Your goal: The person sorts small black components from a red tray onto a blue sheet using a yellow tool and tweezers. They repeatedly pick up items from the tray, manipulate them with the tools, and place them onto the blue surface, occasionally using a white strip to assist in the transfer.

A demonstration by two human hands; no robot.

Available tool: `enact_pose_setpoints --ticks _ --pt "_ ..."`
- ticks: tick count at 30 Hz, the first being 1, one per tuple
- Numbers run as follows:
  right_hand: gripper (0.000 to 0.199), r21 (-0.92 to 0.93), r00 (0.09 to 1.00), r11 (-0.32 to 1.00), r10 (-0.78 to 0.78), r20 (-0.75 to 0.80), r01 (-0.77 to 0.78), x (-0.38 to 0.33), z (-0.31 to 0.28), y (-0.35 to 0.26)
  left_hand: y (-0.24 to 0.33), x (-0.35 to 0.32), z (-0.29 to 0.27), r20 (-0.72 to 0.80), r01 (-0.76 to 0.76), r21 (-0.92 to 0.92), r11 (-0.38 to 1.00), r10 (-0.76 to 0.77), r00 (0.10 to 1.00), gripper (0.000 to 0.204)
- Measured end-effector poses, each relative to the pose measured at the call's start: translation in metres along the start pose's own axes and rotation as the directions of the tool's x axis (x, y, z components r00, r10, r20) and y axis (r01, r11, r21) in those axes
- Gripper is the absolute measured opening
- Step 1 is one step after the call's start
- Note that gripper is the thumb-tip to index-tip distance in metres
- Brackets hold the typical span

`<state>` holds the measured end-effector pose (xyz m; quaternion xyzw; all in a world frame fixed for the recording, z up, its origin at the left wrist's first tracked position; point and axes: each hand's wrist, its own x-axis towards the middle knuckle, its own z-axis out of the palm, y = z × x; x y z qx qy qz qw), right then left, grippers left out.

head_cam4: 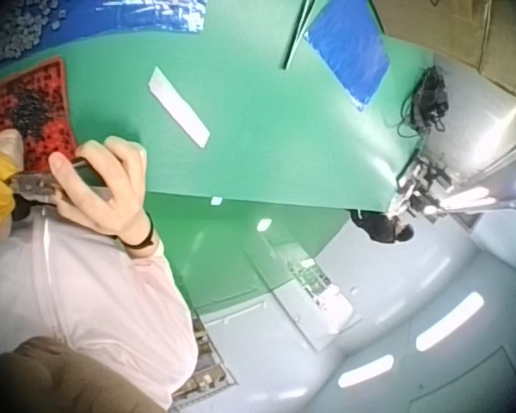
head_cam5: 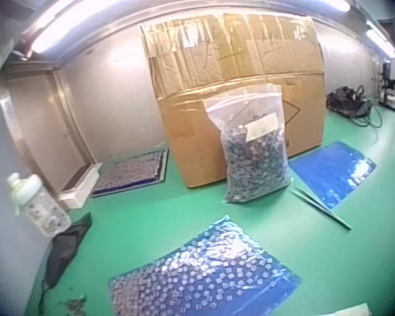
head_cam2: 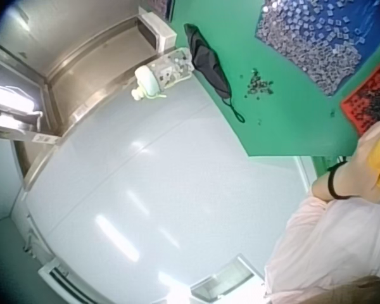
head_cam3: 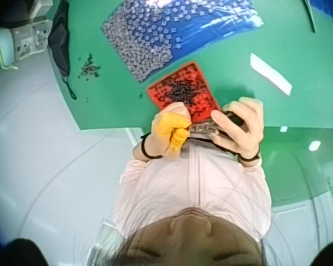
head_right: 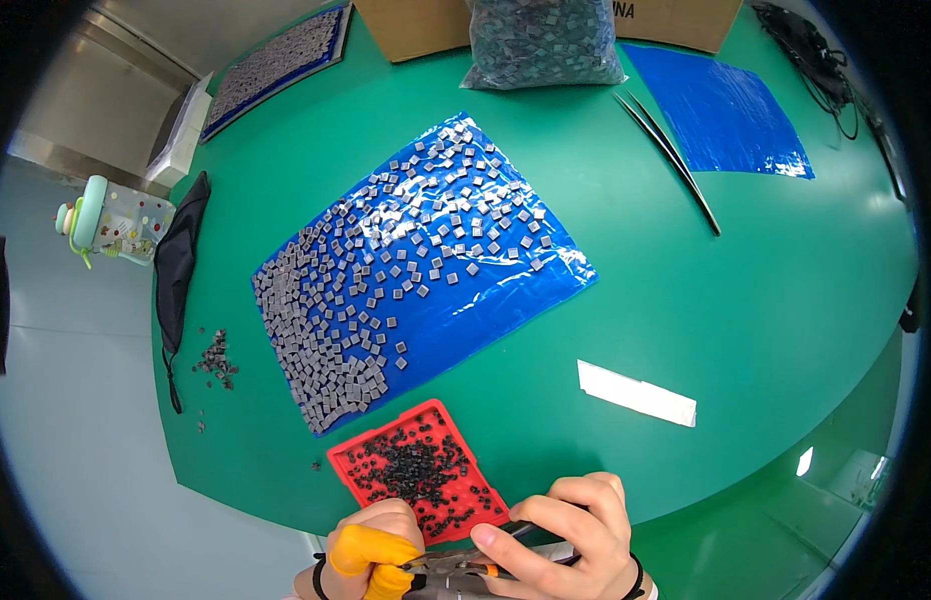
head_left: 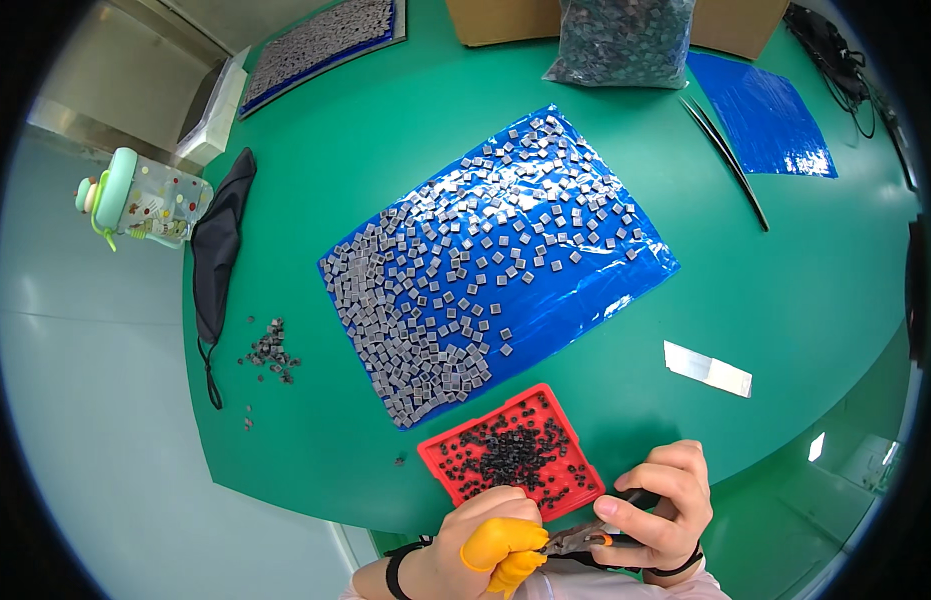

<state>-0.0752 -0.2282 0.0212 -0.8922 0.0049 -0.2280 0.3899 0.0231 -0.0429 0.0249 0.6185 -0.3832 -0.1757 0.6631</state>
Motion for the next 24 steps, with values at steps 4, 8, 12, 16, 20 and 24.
enact_pose_setpoints --ticks 4,8,12,16,20,24 --pt "0.049 0.007 1.000 1.000 -0.008 0.003 0.008 0.000 0.001 0.000 0.000 -0.002 -0.001 0.026 0.063 -0.061 0.996 -0.062 0.998 0.013" --pt "0.047 0.040 1.000 0.999 0.006 0.016 -0.007 0.000 0.000 0.000 -0.009 -0.009 -0.003 0.059 0.019 -0.049 0.999 -0.017 0.998 0.016" --pt "0.045 0.069 1.000 0.998 0.002 0.020 -0.003 0.002 -0.001 -0.001 0.001 -0.001 -0.008 0.136 0.110 -0.087 0.990 -0.097 0.986 0.018" --pt "0.045 0.062 1.000 0.998 -0.018 0.010 0.017 0.002 -0.001 0.000 -0.002 -0.001 -0.002 0.083 0.090 -0.304 0.948 -0.068 0.994 0.023" --pt "0.047 0.087 0.999 0.995 0.037 0.010 -0.038 0.000 -0.004 0.003 0.003 -0.010 -0.009 0.125 0.327 -0.215 0.920 -0.306 0.944 0.026" --pt "0.049 0.177 0.998 0.983 0.054 -0.026 -0.048 0.001 -0.005 0.004 0.017 0.001 0.020 -0.273 0.169 -0.270 0.948 -0.244 0.931 0.016"
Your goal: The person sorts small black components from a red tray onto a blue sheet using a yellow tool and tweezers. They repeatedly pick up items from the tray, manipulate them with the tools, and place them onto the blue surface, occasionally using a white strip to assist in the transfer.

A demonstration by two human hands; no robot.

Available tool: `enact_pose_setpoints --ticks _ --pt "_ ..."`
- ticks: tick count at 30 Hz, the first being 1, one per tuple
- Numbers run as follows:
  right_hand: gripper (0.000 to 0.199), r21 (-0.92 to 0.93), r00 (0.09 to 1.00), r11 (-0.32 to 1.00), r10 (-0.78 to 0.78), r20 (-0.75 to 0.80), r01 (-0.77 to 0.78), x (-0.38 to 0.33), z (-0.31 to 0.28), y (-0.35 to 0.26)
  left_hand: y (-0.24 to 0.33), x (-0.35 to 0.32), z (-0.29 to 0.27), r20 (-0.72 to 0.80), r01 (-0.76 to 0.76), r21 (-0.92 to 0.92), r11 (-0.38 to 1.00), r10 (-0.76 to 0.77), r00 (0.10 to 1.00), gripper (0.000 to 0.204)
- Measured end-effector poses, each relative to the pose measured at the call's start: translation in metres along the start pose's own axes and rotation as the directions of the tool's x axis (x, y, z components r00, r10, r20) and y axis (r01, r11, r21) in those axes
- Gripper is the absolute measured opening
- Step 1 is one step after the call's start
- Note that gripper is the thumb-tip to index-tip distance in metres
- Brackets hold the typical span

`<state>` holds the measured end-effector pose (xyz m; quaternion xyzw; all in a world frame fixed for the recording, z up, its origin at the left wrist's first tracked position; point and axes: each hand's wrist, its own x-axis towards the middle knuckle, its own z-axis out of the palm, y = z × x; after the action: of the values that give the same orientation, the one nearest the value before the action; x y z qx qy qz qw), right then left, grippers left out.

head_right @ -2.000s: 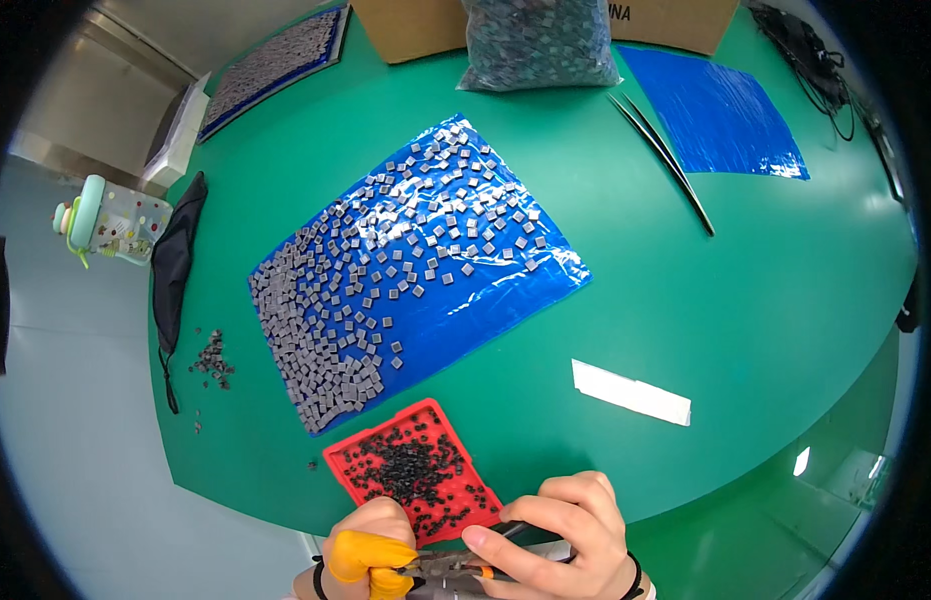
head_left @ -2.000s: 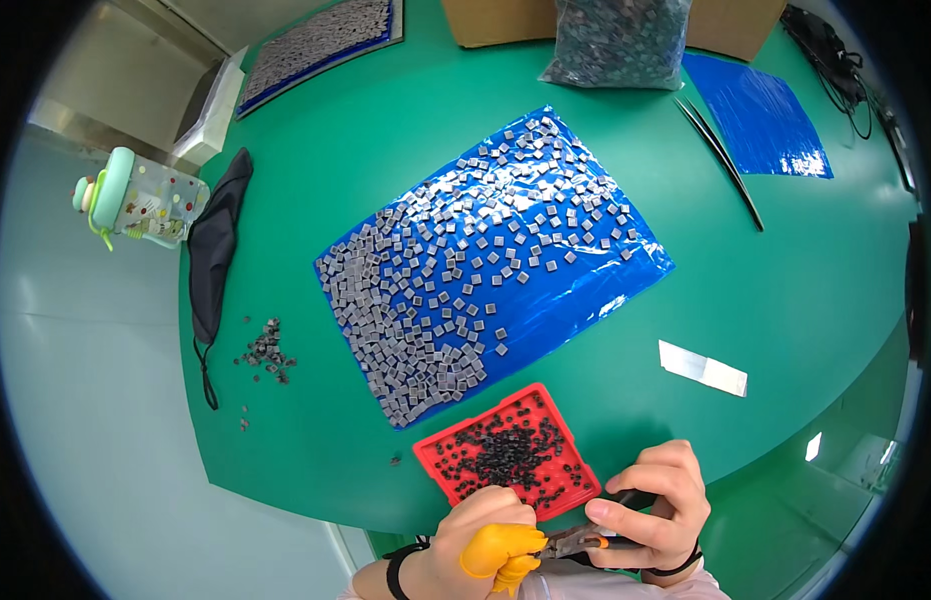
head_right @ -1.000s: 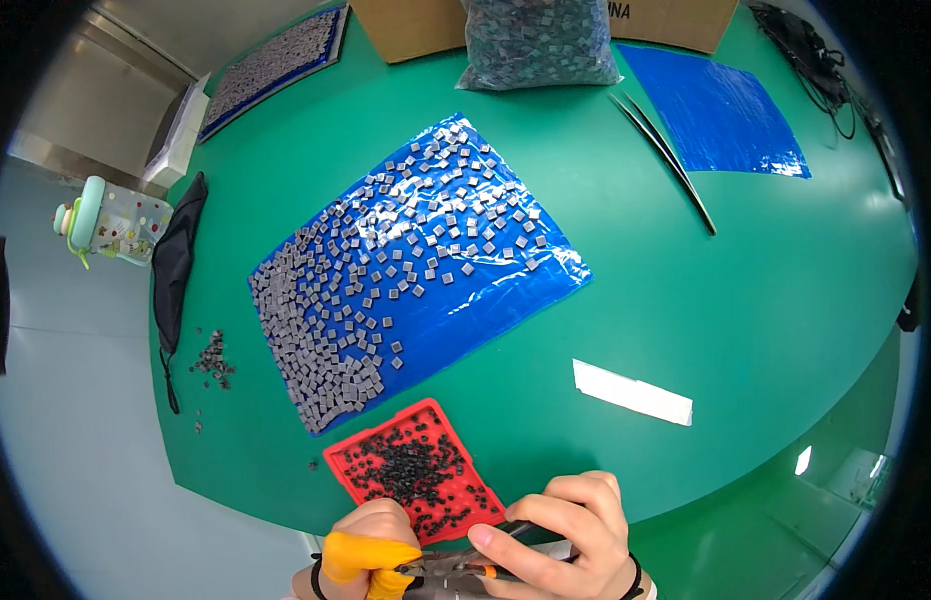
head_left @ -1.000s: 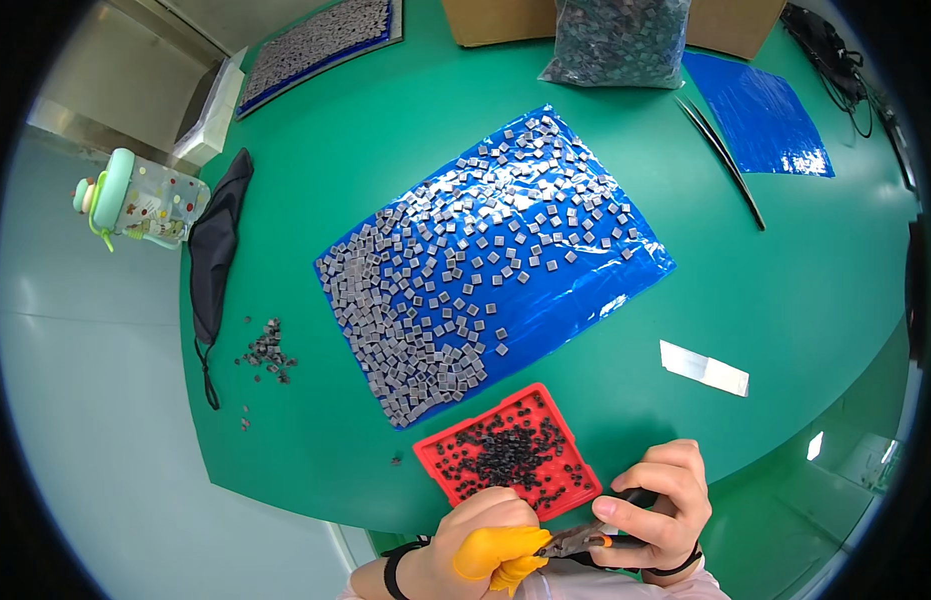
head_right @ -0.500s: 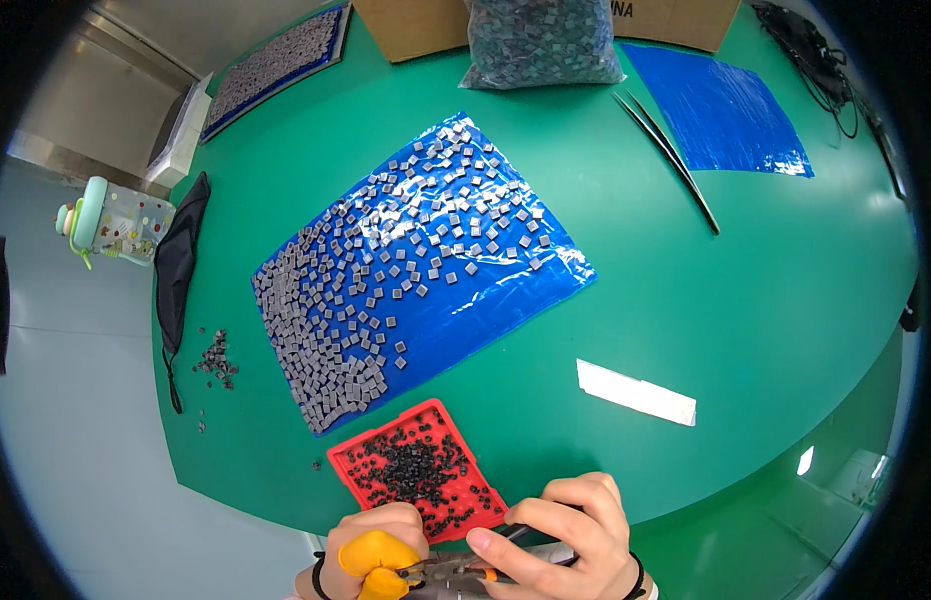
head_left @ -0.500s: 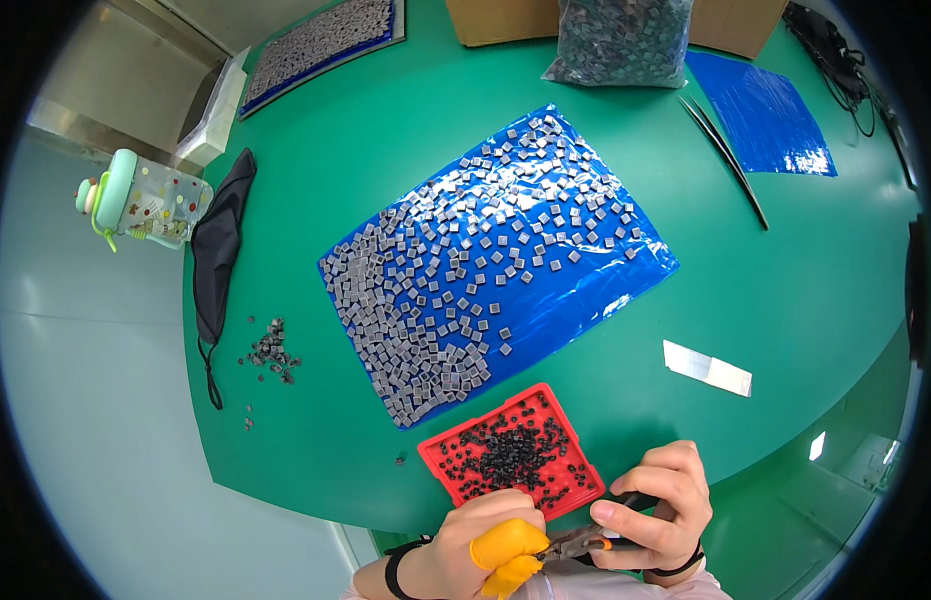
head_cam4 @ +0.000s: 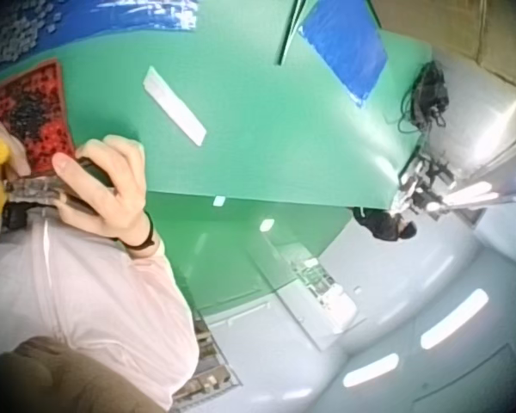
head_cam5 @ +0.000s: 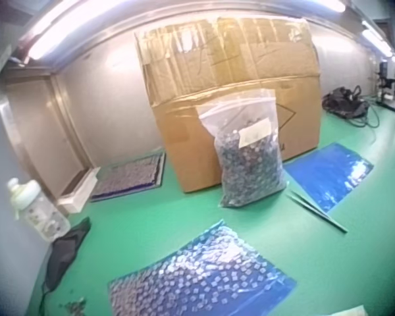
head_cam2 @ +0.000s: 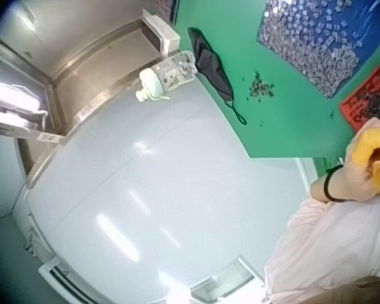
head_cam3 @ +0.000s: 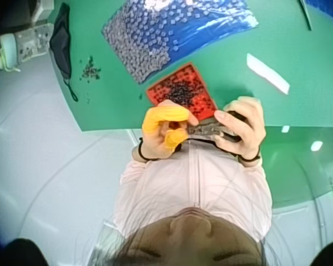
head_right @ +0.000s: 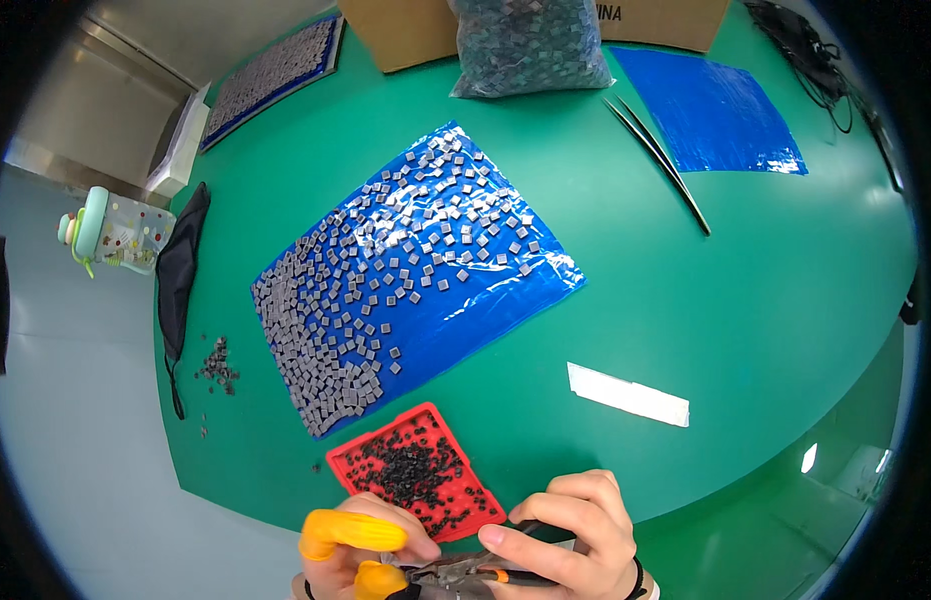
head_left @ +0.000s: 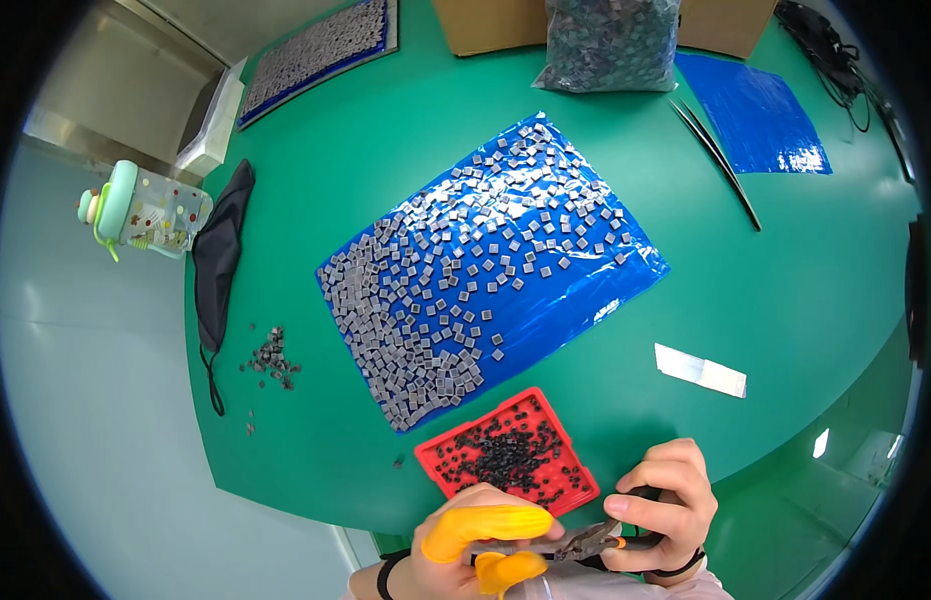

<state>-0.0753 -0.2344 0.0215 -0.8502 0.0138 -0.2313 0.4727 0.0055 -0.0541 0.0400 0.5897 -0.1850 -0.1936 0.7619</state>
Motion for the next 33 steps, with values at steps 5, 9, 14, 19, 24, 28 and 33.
enact_pose_setpoints --ticks 5,9,14,19,24,28,33 --pt "0.048 -0.019 1.000 1.000 0.002 0.011 -0.002 0.001 -0.001 0.001 0.002 0.023 -0.015 0.233 -0.308 0.312 0.899 0.242 0.942 0.021" --pt "0.046 -0.046 1.000 0.999 -0.001 0.027 0.002 0.002 0.000 -0.001 -0.010 0.014 -0.015 0.180 -0.328 0.277 0.903 0.287 0.941 0.020" --pt "0.043 -0.082 0.999 0.997 0.001 0.037 0.002 0.002 0.002 -0.002 -0.008 0.010 -0.021 0.292 -0.317 0.315 0.894 0.227 0.929 0.017" --pt "0.043 -0.078 0.999 0.997 -0.010 0.048 0.014 0.000 0.002 0.000 -0.006 0.011 -0.020 0.330 -0.323 0.327 0.888 0.213 0.920 0.010" --pt "0.044 -0.113 0.998 0.992 -0.043 0.046 0.048 -0.001 0.003 0.000 -0.003 0.011 -0.023 0.341 -0.104 0.238 0.966 0.017 0.940 0.014" --pt "0.044 -0.129 0.999 0.991 -0.027 0.044 0.032 -0.001 0.003 -0.003 0.003 0.013 -0.023 0.335 0.090 0.216 0.972 -0.160 0.928 0.022" --pt "0.045 -0.115 0.999 0.993 -0.020 0.047 0.026 -0.002 0.003 -0.002 0.008 0.017 -0.029 0.395 0.169 0.252 0.953 -0.261 0.881 0.031"
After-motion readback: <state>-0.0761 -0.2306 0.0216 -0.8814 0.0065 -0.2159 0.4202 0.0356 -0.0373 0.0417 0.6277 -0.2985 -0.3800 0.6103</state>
